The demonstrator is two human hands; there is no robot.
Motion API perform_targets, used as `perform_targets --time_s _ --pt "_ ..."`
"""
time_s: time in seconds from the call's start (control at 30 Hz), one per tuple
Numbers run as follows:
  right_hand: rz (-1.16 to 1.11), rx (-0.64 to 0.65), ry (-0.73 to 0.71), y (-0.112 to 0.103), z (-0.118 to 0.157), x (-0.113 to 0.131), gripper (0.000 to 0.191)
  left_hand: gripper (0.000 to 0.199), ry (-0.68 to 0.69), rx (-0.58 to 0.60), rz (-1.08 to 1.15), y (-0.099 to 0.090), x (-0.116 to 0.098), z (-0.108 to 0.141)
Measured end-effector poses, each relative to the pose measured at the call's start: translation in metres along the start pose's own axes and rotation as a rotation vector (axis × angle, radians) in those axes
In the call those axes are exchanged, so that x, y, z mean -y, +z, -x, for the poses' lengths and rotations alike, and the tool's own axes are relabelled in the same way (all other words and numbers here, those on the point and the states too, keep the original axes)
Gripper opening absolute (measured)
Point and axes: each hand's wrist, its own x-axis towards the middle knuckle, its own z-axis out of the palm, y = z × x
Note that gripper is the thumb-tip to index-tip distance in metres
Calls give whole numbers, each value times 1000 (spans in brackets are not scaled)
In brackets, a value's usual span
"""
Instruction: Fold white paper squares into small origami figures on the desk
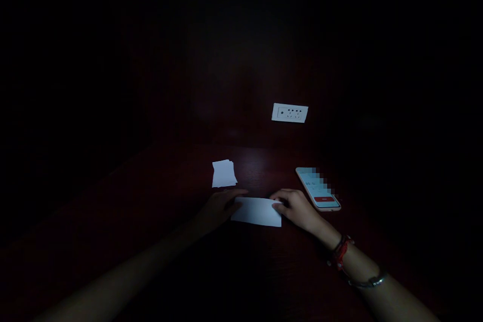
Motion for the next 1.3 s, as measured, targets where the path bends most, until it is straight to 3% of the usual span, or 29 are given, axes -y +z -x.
perform_targets --time_s 0.13,0.23,0.4,0.5,0.7,0.87,1.0,1.13,1.3 --pt "-49 17 93 5 -1 -6 15 36 -29 -79 -111 -2 -3 -1" --pt "-90 14 176 7 -1 -12 15 37 24 -156 -262 -1 -4 0" --pt "-47 30 198 5 0 -13 19 25 210 28 -384 10 2 8" --pt "-105 75 213 4 1 -13 27 27 243 103 -366 15 6 11" --pt "-446 118 335 8 0 -17 49 31 324 158 -385 10 5 9" --pt "-625 94 378 14 -4 -18 57 32 354 176 -384 6 1 6" --pt "-499 58 303 18 -7 -18 50 31 323 179 -374 6 -1 7" --pt "-184 54 75 14 -6 -11 33 29 321 183 -370 5 -3 6" --pt "-72 129 -111 9 -2 -2 31 30 319 175 -369 5 -2 6"
